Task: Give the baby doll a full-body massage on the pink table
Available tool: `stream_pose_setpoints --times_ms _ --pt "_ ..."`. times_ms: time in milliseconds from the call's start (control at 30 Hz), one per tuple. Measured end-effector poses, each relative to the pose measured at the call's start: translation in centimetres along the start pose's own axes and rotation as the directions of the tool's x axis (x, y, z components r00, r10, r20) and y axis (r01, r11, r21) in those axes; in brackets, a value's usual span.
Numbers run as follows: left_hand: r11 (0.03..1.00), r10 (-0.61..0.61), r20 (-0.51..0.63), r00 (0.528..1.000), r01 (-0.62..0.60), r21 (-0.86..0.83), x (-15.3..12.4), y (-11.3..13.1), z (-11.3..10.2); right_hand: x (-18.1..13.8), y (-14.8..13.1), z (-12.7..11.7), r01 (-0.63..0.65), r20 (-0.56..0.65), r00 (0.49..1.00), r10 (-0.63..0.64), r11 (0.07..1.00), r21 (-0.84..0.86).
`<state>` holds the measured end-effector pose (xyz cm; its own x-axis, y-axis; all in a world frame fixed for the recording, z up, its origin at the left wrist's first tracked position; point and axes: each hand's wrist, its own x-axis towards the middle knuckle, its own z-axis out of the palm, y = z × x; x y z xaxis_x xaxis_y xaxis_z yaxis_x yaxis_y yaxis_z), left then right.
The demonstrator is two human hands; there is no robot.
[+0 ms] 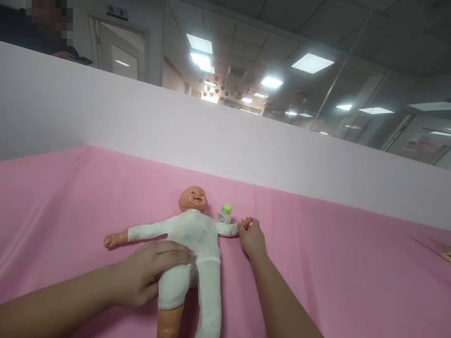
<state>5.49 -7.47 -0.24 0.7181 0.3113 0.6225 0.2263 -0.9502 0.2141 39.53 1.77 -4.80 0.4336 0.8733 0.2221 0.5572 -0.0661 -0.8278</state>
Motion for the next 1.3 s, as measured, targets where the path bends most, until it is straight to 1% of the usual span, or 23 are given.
stream_pose_setpoints --times_ms 67,133,200,267,300,333,400,433,467,500,533,567,633,700,767,867,933,1000,1067,1133,1200,1233,1300 --pt "0.999 -0.042 -0.071 0.997 0.040 -0.025 -0.3 -0.9 0.2 -0.6 -0.6 -0.1 0.010 -0.013 1.000 -0.010 0.999 0.044" --pt "0.991 -0.133 -0.093 0.987 0.133 -0.006 -0.5 -2.1 0.3 -1.5 -1.5 0.2 0.045 -0.032 0.999 -0.042 0.993 0.111" --pt "0.967 -0.254 -0.061 0.965 0.255 0.019 -0.7 -3.1 0.4 -2.7 -2.5 0.7 0.137 -0.048 0.990 -0.131 0.979 0.148" --pt "0.928 -0.371 -0.009 0.928 0.371 0.021 -0.6 -3.9 0.4 -3.9 -3.6 1.6 0.281 -0.035 0.960 -0.279 0.953 0.116" --pt "0.907 -0.421 0.019 0.907 0.421 0.015 -0.5 -4.2 0.4 -4.5 -4.1 2.1 0.366 -0.008 0.930 -0.367 0.927 0.078" --pt "0.886 -0.463 0.045 0.885 0.464 0.005 -0.4 -4.5 0.4 -5.0 -4.5 2.5 0.457 0.036 0.888 -0.459 0.888 0.040" --pt "0.854 -0.516 0.084 0.852 0.519 -0.022 -0.2 -5.0 0.4 -5.8 -5.2 3.2 0.621 0.166 0.772 -0.613 0.784 0.007" --pt "0.844 -0.530 0.098 0.842 0.536 -0.037 -0.2 -5.2 0.4 -6.0 -5.4 3.4 0.676 0.221 0.717 -0.661 0.736 0.009" --pt "0.835 -0.541 0.111 0.834 0.548 -0.052 -0.1 -5.4 0.5 -6.1 -5.5 3.6 0.709 0.259 0.678 -0.688 0.705 0.014" --pt "0.827 -0.549 0.119 0.827 0.558 -0.068 -0.2 -5.6 0.6 -6.1 -5.5 3.6 0.720 0.280 0.663 -0.694 0.693 0.014" --pt "0.819 -0.557 0.122 0.821 0.568 -0.084 -0.2 -5.8 0.7 -6.1 -5.5 3.6 0.714 0.286 0.669 -0.686 0.700 0.009" --pt "0.811 -0.565 0.123 0.816 0.577 -0.101 -0.3 -6.0 0.8 -6.0 -5.4 3.6 0.694 0.286 0.689 -0.666 0.720 0.003" --pt "0.799 -0.573 0.126 0.810 0.586 -0.133 -0.5 -6.1 0.9 -5.9 -5.2 3.5 0.632 0.299 0.740 -0.602 0.775 -0.003" --pt "0.802 -0.567 0.124 0.814 0.580 -0.140 -0.8 -6.0 0.8 -5.7 -5.0 3.4 0.555 0.299 0.795 -0.528 0.832 -0.004" --pt "0.826 -0.539 0.117 0.834 0.550 -0.120 -1.1 -5.4 0.5 -5.3 -4.8 3.1 0.470 0.260 0.847 -0.464 0.881 0.041" --pt "0.881 -0.458 0.098 0.884 0.466 -0.085 -1.3 -4.0 -0.1 -4.2 -4.0 2.5 0.317 0.148 0.924 -0.352 0.923 0.217" --pt "0.914 -0.391 0.113 0.914 0.400 -0.073 -1.3 -2.9 -0.4 -3.0 -3.0 1.8 0.195 0.081 0.969 -0.233 0.924 0.330" --pt "0.935 -0.336 0.146 0.930 0.348 -0.068 -1.2 -1.8 -0.5 -1.7 -1.6 1.1 0.071 0.045 0.995 -0.093 0.929 0.363" --pt "0.951 -0.288 0.185 0.940 0.304 -0.063 -1.1 -0.9 -0.5 -0.6 -0.4 0.3 -0.040 0.019 0.999 0.036 0.964 0.263" --pt "0.966 -0.238 0.228 0.944 0.255 -0.048 -0.9 0.0 -0.3 0.1 0.5 -0.4 -0.097 0.012 0.995 0.097 0.993 0.072" --pt "0.980 -0.179 0.287 0.941 0.196 -0.029 -0.7 0.8 -0.1 0.5 0.8 -0.9 -0.085 0.028 0.996 0.088 0.991 -0.099" --pt "0.985 -0.158 0.312 0.937 0.174 -0.021 -0.6 1.1 0.0 0.5 0.8 -1.0 -0.065 0.035 0.997 0.071 0.986 -0.150" --pt "0.989 -0.133 0.336 0.932 0.145 -0.013 -0.5 1.4 0.3 0.3 0.3 -1.2 -0.033 0.028 0.999 0.039 0.983 -0.179"
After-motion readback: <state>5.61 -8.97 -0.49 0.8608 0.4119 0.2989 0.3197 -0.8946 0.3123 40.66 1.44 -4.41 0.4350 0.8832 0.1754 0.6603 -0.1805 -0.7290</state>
